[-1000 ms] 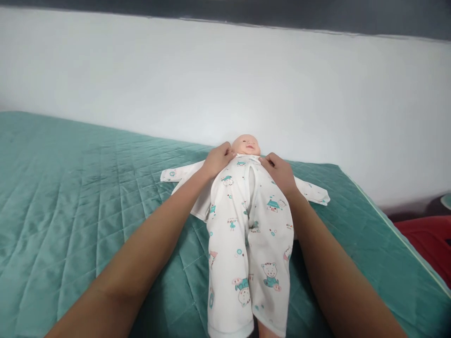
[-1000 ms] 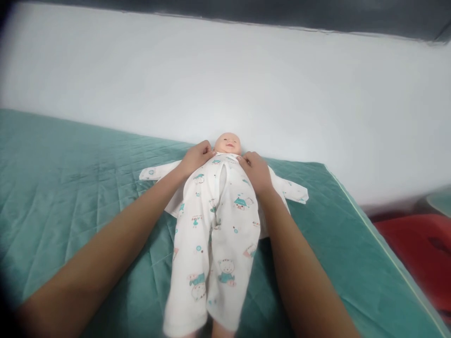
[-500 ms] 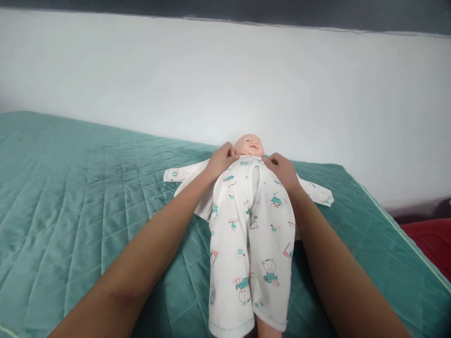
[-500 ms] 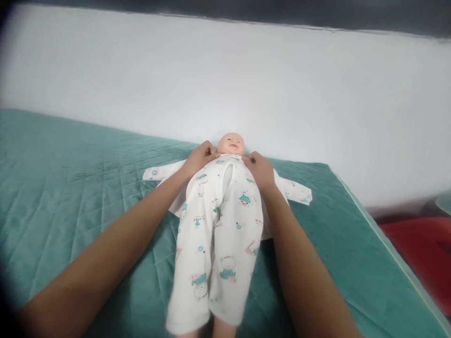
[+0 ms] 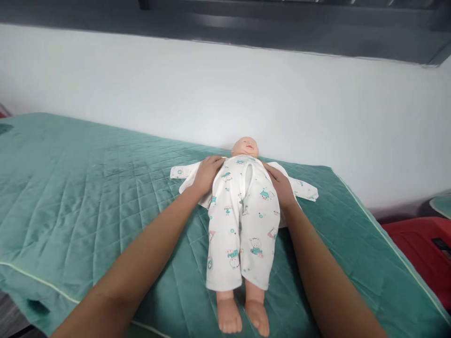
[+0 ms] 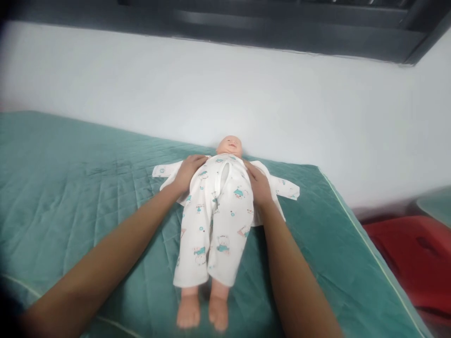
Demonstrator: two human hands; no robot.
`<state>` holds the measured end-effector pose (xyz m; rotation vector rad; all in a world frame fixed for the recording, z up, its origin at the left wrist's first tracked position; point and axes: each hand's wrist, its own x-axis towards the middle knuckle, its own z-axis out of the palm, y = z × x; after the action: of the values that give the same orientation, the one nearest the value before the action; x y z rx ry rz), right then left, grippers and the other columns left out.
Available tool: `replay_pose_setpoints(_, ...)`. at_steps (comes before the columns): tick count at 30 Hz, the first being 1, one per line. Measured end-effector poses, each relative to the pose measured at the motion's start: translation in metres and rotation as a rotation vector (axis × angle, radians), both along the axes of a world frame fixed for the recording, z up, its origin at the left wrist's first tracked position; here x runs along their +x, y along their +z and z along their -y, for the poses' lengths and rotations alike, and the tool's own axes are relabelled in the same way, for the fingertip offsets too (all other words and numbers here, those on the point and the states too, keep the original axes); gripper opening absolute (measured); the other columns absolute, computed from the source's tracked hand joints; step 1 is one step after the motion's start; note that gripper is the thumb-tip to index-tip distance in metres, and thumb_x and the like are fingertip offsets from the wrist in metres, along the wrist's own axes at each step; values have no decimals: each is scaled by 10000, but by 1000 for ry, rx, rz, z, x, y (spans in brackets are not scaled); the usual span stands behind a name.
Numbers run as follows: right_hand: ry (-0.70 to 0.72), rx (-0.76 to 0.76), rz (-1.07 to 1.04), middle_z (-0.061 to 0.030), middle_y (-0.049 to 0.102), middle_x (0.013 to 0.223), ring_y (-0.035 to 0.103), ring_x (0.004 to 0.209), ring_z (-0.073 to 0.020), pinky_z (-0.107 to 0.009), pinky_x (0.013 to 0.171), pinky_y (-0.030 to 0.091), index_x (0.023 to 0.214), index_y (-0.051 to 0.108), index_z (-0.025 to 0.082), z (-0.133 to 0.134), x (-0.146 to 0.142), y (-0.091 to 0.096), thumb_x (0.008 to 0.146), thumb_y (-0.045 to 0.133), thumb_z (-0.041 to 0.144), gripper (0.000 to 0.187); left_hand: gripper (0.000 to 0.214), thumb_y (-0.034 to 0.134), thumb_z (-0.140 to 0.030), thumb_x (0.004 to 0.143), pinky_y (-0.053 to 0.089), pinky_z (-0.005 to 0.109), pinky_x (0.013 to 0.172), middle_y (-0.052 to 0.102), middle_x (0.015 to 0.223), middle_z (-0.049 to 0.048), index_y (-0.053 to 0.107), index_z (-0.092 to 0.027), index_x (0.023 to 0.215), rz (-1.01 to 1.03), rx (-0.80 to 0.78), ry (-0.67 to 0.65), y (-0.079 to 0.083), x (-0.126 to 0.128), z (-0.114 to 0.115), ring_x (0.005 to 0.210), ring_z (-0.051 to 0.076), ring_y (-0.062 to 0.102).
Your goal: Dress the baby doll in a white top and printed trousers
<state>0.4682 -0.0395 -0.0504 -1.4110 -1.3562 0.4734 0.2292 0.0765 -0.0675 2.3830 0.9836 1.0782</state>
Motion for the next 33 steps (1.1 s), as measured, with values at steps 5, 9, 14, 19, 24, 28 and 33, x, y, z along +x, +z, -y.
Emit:
replay_pose_setpoints(5, -114, 81, -33, -22, 648, 1356, 539, 1309, -240, -462, 1166, 339, 1222, 691, 288, 42, -19, -4, 916, 553, 352, 342, 425, 508, -176, 904, 302, 461, 1165, 534, 1444, 117, 611, -215, 1314, -20, 26, 57, -6, -18, 34, 1375, 277, 395)
replay_pose_setpoints(9, -154, 215, 25, -60, 607, 1370, 523, 1298, -243, -465, 1133, 378, 1260, 628, 291, 98, -52, 0, 936, 547, 312, 335, 334, 466, -193, 925, 400, 442, 1101, 612, 1254, 107, 637, -213, 1211, 87, -26, 147, -1, -40, 97, 1229, 256, 520)
replay_pose_setpoints(14, -136, 164, 162, -79, 636, 1125, 585, 1108, -267, -466, 995, 457, 1064, 631, 300, 185, -86, -15, 894, 648, 273, 173, 183, 491, -282, 961, 503, 364, 934, 631, 1072, 55, 644, -279, 1063, 147, -203, 50, -7, -83, 215, 1030, 210, 611)
replay_pose_setpoints(19, -33, 36, 170, -52, 621, 1037, 594, 977, -218, -386, 865, 483, 1009, 598, 243, 222, -102, -13, 926, 607, 251, 83, 210, 537, -233, 936, 463, 393, 970, 598, 1168, 56, 570, -252, 1143, 24, -300, 28, -17, -99, 278, 1099, 215, 569)
replay_pose_setpoints(24, 202, -195, 472, -36, 661, 1008, 580, 984, -230, -365, 846, 445, 952, 613, 231, 209, -125, 28, 877, 632, 181, 92, 80, 477, -221, 962, 446, 388, 887, 622, 1017, 47, 551, -217, 991, 1, -263, 58, -13, -85, 275, 976, 214, 570)
replay_pose_setpoints(28, 214, -344, 726, -48, 672, 941, 593, 901, -229, -351, 767, 410, 910, 616, 205, 198, -143, 46, 873, 626, 182, 45, 133, 422, -254, 1000, 447, 325, 811, 604, 938, 28, 546, -218, 969, 110, -287, 22, -7, -78, 277, 881, 179, 571)
replay_pose_setpoints(33, 167, -307, 764, -28, 667, 899, 589, 861, -203, -319, 726, 380, 860, 577, 216, 195, -155, 37, 903, 566, 159, 72, 187, 409, -309, 1021, 446, 295, 793, 602, 930, 20, 561, -217, 964, 186, -321, -22, -6, -80, 286, 859, 158, 582)
